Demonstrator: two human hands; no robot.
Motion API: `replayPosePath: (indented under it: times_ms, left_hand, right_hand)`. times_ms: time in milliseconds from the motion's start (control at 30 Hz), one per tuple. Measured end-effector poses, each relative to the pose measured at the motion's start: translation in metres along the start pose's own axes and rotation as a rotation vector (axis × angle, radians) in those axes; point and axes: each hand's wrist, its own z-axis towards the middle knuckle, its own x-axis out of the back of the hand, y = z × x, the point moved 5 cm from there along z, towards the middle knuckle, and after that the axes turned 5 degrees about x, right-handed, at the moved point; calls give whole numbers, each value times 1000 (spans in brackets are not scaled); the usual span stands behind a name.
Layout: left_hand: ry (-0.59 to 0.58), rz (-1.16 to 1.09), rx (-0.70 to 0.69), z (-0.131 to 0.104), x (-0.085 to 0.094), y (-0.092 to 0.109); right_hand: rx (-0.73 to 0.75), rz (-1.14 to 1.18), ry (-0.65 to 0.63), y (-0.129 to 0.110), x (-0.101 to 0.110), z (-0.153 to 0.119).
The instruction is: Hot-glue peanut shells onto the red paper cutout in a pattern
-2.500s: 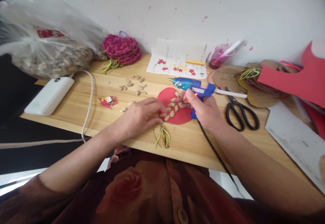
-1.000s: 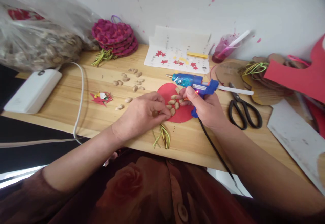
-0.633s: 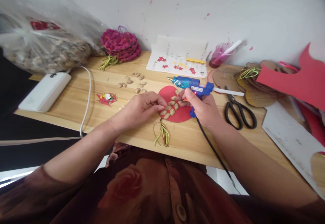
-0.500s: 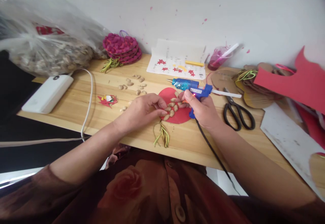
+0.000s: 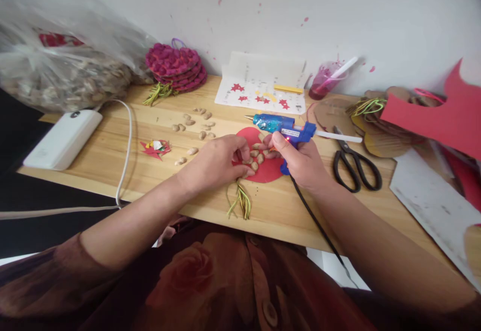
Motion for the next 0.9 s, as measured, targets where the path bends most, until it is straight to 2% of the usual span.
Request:
replayPosePath:
  times_ms: [367, 633, 800, 900]
  left_hand:
    - [19, 23, -51, 0, -1, 0]
    - [-33, -100, 52, 4, 1, -10]
    - [-2, -204, 81, -9, 4, -12]
    - [9, -272, 105, -21, 1, -11]
  right_hand:
    - [-31, 6, 18, -2, -1, 0]
    - [53, 45, 103, -4, 4, 2]
    - [129, 9, 218, -3, 17, 6]
    - [117, 13, 251, 1, 20, 8]
